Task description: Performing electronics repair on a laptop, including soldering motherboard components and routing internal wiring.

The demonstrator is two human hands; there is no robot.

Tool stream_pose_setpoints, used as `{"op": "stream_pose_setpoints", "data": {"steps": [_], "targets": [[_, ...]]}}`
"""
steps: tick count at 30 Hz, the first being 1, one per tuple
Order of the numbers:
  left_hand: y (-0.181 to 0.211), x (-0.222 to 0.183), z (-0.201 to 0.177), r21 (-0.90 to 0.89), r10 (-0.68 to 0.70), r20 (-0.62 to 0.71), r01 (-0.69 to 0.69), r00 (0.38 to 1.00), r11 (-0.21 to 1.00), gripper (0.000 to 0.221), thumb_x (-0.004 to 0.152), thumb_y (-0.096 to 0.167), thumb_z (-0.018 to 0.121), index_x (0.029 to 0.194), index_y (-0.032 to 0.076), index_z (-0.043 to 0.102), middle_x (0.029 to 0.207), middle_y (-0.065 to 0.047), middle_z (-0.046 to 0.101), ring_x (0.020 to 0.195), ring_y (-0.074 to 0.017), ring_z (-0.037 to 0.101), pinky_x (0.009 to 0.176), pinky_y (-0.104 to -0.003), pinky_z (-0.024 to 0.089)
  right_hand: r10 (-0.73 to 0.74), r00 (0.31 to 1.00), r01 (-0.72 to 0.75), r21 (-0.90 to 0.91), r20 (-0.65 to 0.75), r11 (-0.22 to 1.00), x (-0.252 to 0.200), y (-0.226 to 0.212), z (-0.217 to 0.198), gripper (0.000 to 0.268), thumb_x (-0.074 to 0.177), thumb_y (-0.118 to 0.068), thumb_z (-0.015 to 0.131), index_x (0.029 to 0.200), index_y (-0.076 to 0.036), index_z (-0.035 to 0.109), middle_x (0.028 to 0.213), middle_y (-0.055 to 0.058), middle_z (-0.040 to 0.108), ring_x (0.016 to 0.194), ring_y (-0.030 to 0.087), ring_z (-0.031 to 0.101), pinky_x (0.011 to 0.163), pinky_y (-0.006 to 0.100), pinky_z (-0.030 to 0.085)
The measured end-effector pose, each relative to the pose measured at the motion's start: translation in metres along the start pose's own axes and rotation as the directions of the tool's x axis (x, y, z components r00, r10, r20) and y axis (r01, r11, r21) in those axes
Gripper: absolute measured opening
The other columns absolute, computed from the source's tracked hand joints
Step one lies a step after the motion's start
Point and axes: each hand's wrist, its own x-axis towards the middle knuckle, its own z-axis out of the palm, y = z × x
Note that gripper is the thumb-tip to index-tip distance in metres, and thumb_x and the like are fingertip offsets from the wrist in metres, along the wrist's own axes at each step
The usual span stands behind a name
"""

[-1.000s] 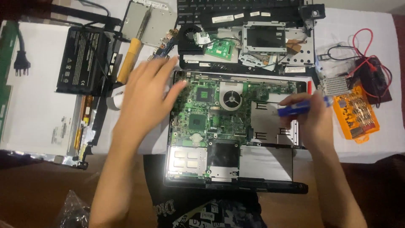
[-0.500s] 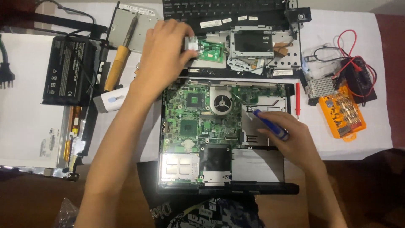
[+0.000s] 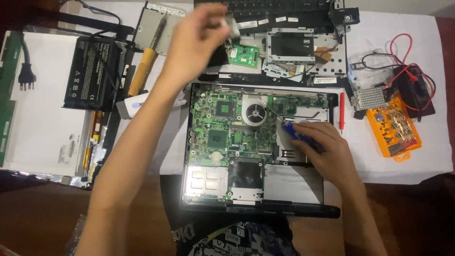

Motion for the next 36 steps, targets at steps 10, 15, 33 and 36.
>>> {"op": "stream_pose_setpoints", "data": {"steps": [10, 15, 33, 36], "targets": [[-0.017, -0.053, 0.0, 0.561, 0.067, 0.04, -0.078, 0.997, 0.824, 0.056, 0.103, 0.032, 0.073, 0.143, -0.002, 0.054, 0.145, -0.021, 0.056, 0.136, -0.0396, 0.047, 0.111, -0.058, 0.035, 0.076, 0.997, -0.076, 0.001, -0.004, 0.997, 0.0, -0.002, 0.0, 0.032, 0.093, -0.016, 0.074, 0.123, -0.009, 0.074, 0.12, 0.007, 0.075, 0.115, 0.025, 0.066, 0.099, 0.039, 0.052], [-0.022, -0.058, -0.001, 0.476, 0.132, -0.055, -0.09, 0.99, 0.875, 0.038, 0.1, 0.013, 0.077, 0.128, -0.003, 0.058, 0.128, -0.019, 0.056, 0.118, -0.0377, 0.056, 0.099, -0.049, 0.045, 0.021, 1.0, -0.021, 0.018, -0.01, 1.0, 0.003, -0.003, 0.0, 0.032, 0.091, -0.012, 0.075, 0.123, -0.006, 0.073, 0.12, 0.009, 0.074, 0.114, 0.025, 0.066, 0.101, 0.039, 0.052], [-0.019, -0.057, 0.004, 0.254, 0.204, -0.09, -0.176, 0.975, 0.951, 0.038, 0.102, 0.02, 0.076, 0.131, 0.004, 0.056, 0.135, -0.016, 0.053, 0.127, -0.0357, 0.055, 0.101, -0.047, 0.052, 0.069, 0.988, -0.051, -0.122, 0.141, 0.991, 0.02, -0.014, -0.011, 0.035, 0.095, -0.02, 0.07, 0.128, -0.008, 0.07, 0.125, 0.009, 0.071, 0.117, 0.028, 0.062, 0.098, 0.042, 0.05], [-0.023, -0.066, 0.003, 0.273, 0.132, 0.041, -0.138, 0.99, 0.952, 0.055, 0.113, 0.038, 0.059, 0.152, 0.001, 0.045, 0.159, -0.02, 0.042, 0.15, -0.0393, 0.04, 0.124, -0.056, 0.036, 0.013, 0.99, 0.006, -0.136, 0.142, 0.991, 0.021, -0.017, -0.012, 0.036, 0.097, -0.018, 0.069, 0.13, -0.004, 0.069, 0.126, 0.012, 0.07, 0.118, 0.031, 0.062, 0.1, 0.044, 0.05]]}}
